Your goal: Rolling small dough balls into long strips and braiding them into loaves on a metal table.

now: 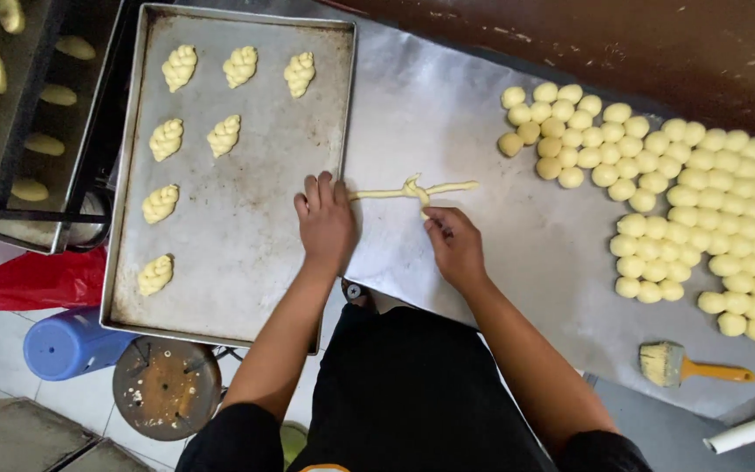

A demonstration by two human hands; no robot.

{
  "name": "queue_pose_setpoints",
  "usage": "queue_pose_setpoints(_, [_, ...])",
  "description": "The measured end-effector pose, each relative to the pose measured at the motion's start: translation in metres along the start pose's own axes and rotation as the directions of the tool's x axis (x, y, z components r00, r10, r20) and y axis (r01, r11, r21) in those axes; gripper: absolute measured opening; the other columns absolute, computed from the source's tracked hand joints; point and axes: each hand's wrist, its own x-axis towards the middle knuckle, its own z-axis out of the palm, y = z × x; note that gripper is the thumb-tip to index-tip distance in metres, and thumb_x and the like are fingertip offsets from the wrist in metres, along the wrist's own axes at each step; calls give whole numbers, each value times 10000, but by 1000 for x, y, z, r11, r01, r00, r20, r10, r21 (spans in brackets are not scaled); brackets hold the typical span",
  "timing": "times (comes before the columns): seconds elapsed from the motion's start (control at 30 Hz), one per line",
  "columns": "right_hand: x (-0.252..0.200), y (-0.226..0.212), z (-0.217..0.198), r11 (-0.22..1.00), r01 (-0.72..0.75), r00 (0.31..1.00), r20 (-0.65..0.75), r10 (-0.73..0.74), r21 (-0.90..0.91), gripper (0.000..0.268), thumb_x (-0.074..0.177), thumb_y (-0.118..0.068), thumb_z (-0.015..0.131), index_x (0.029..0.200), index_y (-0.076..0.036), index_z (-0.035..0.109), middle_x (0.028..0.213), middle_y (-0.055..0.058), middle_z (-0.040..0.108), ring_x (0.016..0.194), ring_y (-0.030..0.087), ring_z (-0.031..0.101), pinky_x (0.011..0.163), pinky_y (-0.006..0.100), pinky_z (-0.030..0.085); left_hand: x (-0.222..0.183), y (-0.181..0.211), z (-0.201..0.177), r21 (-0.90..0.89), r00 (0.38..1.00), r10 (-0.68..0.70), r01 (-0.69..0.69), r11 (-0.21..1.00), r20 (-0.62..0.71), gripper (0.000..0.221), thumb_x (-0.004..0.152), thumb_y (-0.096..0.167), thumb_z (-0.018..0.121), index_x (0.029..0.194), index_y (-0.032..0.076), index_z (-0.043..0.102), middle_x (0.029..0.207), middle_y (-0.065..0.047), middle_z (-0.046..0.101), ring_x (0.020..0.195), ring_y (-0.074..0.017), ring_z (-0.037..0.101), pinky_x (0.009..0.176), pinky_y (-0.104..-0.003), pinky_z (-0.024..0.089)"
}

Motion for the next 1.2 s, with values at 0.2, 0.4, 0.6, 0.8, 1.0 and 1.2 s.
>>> queue_pose_setpoints(0.2, [-7, -12, 46, 999, 17, 984, 175, -24, 41, 315, 895, -20, 579, 1208, 16, 578, 1109, 212, 589, 960, 325, 619, 802, 426, 521, 17, -18, 16, -184, 982, 116, -143, 973, -149, 77, 839, 72, 541, 836, 73, 618, 999, -62, 555, 1117, -270, 421, 818, -403, 317])
queue_pose_setpoints(0.4, [-3, -3, 68, 999, -45, 974, 222, 48, -15, 397, 890, -30, 582, 1276, 22, 508, 1218, 215, 525, 1059, 348, 585, 843, 417, 521, 14, -19, 3, -111, 981, 193, -193, 975, -10, 101, 827, 60, 552, 834, 48, 652, 1075, -99, 550, 1152, -292, 396, 887, -400, 293])
queue_pose_setpoints(0.6, [-7, -14, 83, 999, -36, 967, 252, 43, -32, 461, 895, -22, 564, 1337, 29, 442, 1305, 247, 460, 1124, 385, 536, 876, 459, 500, 31, -22, 32, -369, 997, 73, -75, 926, -20, 154, 816, 274, 607, 930, 178, 646, 769, 11, 606, 869, -207, 593, 777, -384, 407])
queue_pose_setpoints(0.8, [1, 29, 115, 943, 162, 967, 239, -92, -290, 561, 850, -125, 617, 1371, -37, 426, 1333, 168, 453, 1224, 355, 408, 1026, 428, 330, 45, -11, 24, -491, 1000, 14, 0, 871, 24, 98, 799, 324, 622, 846, 239, 627, 668, 43, 624, 736, -221, 628, 657, -380, 484])
queue_pose_setpoints(1.0, [1, 37, 113, 775, 280, 936, 341, -88, -566, 489, 853, -166, 579, 1315, -36, 483, 1253, 135, 447, 1172, 327, 364, 943, 426, 308, 34, 22, 5, -607, 997, -76, 53, 793, -13, 208, 790, 248, 656, 979, 175, 608, 731, -46, 637, 757, -274, 621, 676, -402, 499])
queue_pose_setpoints(1.2, [15, 100, 3, 719, 46, 916, -257, -307, -694, 175, 788, -174, 629, 942, -105, 584, 972, 128, 552, 869, 370, 549, 713, 472, 441, -18, 90, 10, -763, 997, 21, -71, 642, -75, 385, 819, 208, 638, 1152, 19, 595, 1068, -208, 622, 1005, -375, 585, 888, -434, 473])
